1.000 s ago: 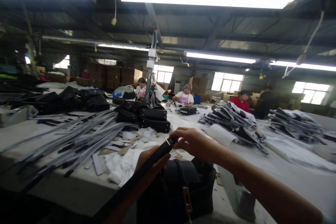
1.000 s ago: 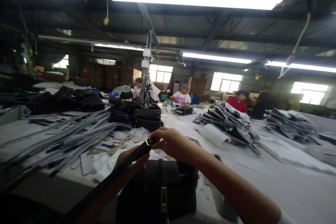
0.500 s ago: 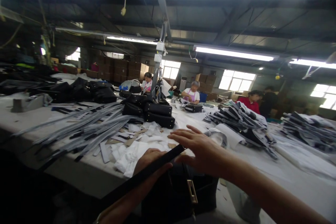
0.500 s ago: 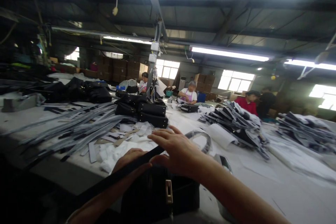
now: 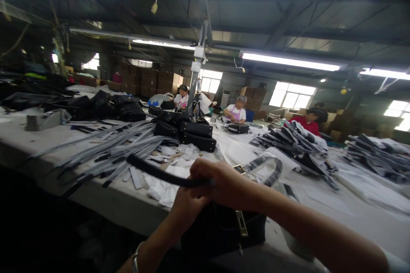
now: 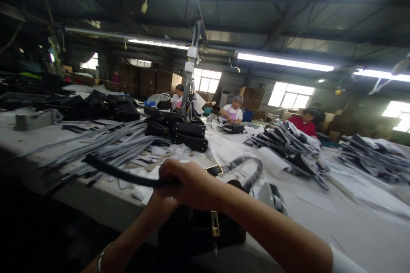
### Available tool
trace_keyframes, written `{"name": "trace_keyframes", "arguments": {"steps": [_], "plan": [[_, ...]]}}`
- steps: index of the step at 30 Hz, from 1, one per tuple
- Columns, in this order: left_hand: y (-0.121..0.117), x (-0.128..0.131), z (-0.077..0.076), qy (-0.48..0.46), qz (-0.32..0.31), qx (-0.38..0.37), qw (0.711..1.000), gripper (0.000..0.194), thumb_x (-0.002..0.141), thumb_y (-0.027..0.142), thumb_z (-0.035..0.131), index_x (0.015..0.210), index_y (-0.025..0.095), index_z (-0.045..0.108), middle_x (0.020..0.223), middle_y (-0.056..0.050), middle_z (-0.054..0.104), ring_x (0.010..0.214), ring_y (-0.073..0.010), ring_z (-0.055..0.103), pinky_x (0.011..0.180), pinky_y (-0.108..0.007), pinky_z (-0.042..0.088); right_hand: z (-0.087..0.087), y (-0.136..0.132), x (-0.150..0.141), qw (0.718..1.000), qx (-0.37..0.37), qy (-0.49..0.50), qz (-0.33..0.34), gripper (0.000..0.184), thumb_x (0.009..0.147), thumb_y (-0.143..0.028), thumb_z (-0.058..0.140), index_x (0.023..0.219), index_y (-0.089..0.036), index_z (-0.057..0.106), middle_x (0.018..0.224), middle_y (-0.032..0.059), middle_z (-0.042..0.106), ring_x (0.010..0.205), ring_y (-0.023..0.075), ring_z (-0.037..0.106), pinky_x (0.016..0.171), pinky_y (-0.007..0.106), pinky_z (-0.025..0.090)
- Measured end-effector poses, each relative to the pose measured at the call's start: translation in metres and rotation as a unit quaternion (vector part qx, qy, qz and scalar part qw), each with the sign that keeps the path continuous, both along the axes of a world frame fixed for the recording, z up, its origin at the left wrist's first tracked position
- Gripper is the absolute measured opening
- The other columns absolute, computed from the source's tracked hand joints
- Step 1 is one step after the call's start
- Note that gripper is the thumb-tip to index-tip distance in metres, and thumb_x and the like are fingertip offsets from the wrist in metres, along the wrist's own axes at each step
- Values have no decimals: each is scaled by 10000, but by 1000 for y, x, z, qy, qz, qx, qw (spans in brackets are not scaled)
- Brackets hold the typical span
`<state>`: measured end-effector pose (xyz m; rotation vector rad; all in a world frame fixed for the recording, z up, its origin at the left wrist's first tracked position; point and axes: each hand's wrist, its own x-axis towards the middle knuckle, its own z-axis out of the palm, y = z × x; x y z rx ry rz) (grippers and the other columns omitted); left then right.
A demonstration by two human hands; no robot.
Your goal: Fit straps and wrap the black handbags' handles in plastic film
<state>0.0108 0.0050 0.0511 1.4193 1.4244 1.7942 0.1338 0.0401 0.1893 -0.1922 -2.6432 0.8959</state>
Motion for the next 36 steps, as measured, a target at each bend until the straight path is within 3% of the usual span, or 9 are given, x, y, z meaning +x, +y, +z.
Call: {"name": "trace_keyframes", "arguments": {"steps": [2,4,10,15,17,21,28,32,36], "plan": [[-5,-4,3,41,-30,7,999,305,707,373,826,983,252,775,1045,-30,731,1059,-298,633,978,-410,478,10,9,5,990,-131,59,-8,225,855,-326,710,988,-205,576,821,4,689,690,147,643,634,260,508],[-10,-8,4,90,-54,18,994,298,766,359,781,1055,288,761,1089,-41,727,1105,-274,615,1020,-402,443,22,19,10,970,-207,124,-10,278,892,-440,650,993,-185,602,758,3,669,592,114,591,566,237,485],[-21,-12,-3,101,-36,21,994,316,864,353,677,1176,305,699,1205,-47,678,1170,-235,579,1043,-375,421,57,30,34,926,-277,223,-129,274,856,-463,675,860,-190,658,718,-21,552,550,89,475,472,196,397],[-25,-10,-7,64,30,-12,997,268,807,380,731,1054,274,730,1109,-38,720,1033,-246,627,809,-328,496,46,20,49,965,-142,-45,-216,379,828,-511,656,697,-158,612,567,-49,469,462,71,340,416,214,227],[-26,-8,-6,48,14,-31,998,254,783,391,753,1007,272,740,1039,-20,734,912,-225,648,755,-309,490,32,18,50,958,-54,-140,-246,417,846,-531,611,651,-162,605,543,-45,491,476,82,370,431,218,245],[-27,-4,-7,-7,5,-56,998,297,719,381,805,977,247,744,859,4,728,727,-183,620,683,-280,481,5,18,47,945,51,-189,-261,397,902,-450,512,640,-172,618,527,-40,521,494,96,412,455,223,278],[-22,-3,-17,-75,18,-36,996,530,697,367,819,1184,224,667,998,-30,735,859,-200,650,823,-312,512,7,29,60,938,10,-242,-249,323,888,-379,509,671,-170,626,519,-40,501,480,99,405,425,207,286],[-21,-1,-19,-36,2,4,999,348,755,353,777,1088,259,739,1052,-37,733,949,-218,656,881,-325,506,12,28,65,931,13,-287,-223,278,874,-323,524,678,-172,650,534,-26,558,492,107,459,436,204,311],[-23,2,-20,-10,-3,33,999,237,796,283,734,1031,283,771,1124,-42,721,1081,-236,641,986,-353,479,8,20,53,935,28,-280,-214,370,898,-472,531,704,-179,648,529,-26,575,485,110,501,433,196,336]]}}
